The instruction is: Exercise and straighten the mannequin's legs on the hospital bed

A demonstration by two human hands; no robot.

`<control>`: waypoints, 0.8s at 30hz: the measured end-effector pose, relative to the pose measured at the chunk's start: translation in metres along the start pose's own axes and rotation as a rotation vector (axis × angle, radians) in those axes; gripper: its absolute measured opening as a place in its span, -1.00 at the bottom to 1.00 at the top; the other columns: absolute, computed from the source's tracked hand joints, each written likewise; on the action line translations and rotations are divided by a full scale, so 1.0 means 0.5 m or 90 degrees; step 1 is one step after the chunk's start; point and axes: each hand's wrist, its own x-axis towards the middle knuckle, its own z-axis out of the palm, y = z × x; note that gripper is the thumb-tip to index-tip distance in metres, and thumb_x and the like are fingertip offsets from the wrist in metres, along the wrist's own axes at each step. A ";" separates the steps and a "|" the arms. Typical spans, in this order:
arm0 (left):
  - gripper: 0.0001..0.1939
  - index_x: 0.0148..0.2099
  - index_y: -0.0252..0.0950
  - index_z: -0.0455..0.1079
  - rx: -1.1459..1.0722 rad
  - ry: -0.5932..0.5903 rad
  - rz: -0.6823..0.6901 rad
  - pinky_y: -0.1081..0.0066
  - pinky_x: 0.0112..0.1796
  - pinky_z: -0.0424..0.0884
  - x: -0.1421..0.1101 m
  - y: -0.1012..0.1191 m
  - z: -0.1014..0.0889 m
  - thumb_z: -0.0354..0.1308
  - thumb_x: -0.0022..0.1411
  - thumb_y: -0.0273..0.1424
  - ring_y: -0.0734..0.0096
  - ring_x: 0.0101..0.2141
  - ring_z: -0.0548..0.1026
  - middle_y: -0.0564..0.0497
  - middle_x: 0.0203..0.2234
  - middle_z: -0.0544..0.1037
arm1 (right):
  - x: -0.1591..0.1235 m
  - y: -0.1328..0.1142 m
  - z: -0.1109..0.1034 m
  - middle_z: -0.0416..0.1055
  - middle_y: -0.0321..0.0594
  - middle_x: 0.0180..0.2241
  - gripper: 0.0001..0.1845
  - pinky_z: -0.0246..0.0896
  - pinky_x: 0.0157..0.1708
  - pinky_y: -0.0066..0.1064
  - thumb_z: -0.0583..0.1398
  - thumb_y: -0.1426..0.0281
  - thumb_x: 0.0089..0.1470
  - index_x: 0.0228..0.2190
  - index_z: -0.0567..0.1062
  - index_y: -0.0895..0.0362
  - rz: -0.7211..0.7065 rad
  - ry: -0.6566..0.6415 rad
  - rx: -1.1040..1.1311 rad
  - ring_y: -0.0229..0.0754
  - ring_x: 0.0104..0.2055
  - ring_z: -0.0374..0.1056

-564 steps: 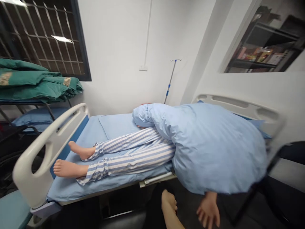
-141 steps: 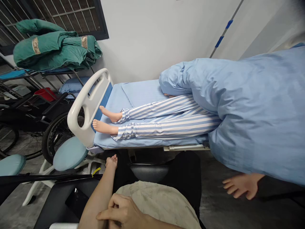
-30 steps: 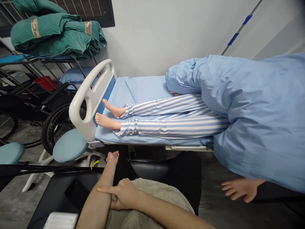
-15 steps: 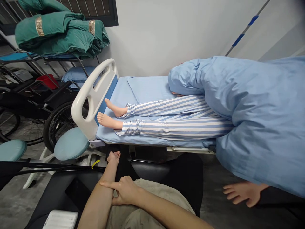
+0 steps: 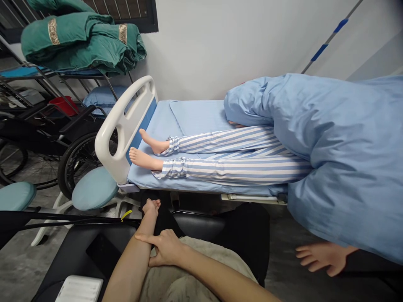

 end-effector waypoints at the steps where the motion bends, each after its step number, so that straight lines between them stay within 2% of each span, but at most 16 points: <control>1: -0.68 -0.23 -0.40 0.36 0.004 0.004 0.003 0.46 -0.44 0.43 0.001 -0.002 0.001 0.00 0.27 -0.21 0.57 -0.49 0.43 0.05 -0.45 0.47 | 0.000 0.001 0.000 0.44 -0.39 -0.52 -0.16 0.05 -0.44 -0.44 0.21 -0.03 -0.17 0.15 0.07 -0.34 0.002 0.004 0.005 -0.09 -0.42 0.38; 7: -0.69 -0.21 -0.40 0.35 0.017 0.010 0.017 0.46 -0.44 0.43 0.011 -0.008 0.001 0.01 0.27 -0.22 0.57 -0.48 0.43 0.04 -0.45 0.46 | 0.001 0.004 0.005 0.43 -0.39 -0.54 -0.14 0.03 -0.45 -0.44 0.23 -0.04 -0.22 0.14 0.11 -0.32 0.012 0.017 0.013 -0.08 -0.42 0.40; 18: -0.77 -0.33 -0.40 0.32 0.041 0.019 0.046 0.45 -0.51 0.45 0.017 -0.013 0.000 -0.01 0.27 -0.34 0.52 -0.57 0.44 0.05 -0.60 0.43 | 0.009 0.009 0.009 0.43 -0.45 -0.58 -0.11 0.05 -0.44 -0.46 0.25 -0.03 -0.25 0.14 0.10 -0.33 0.014 0.015 0.040 -0.14 -0.43 0.41; 24: -0.80 -0.40 -0.40 0.30 0.072 0.034 0.071 0.47 -0.53 0.45 0.008 -0.015 0.003 0.00 0.24 -0.39 0.49 -0.60 0.46 0.07 -0.68 0.40 | 0.015 0.018 0.018 0.46 -0.52 -0.55 -0.02 0.07 -0.43 -0.47 0.32 0.10 -0.31 0.16 0.06 -0.31 0.008 0.005 0.057 -0.16 -0.41 0.42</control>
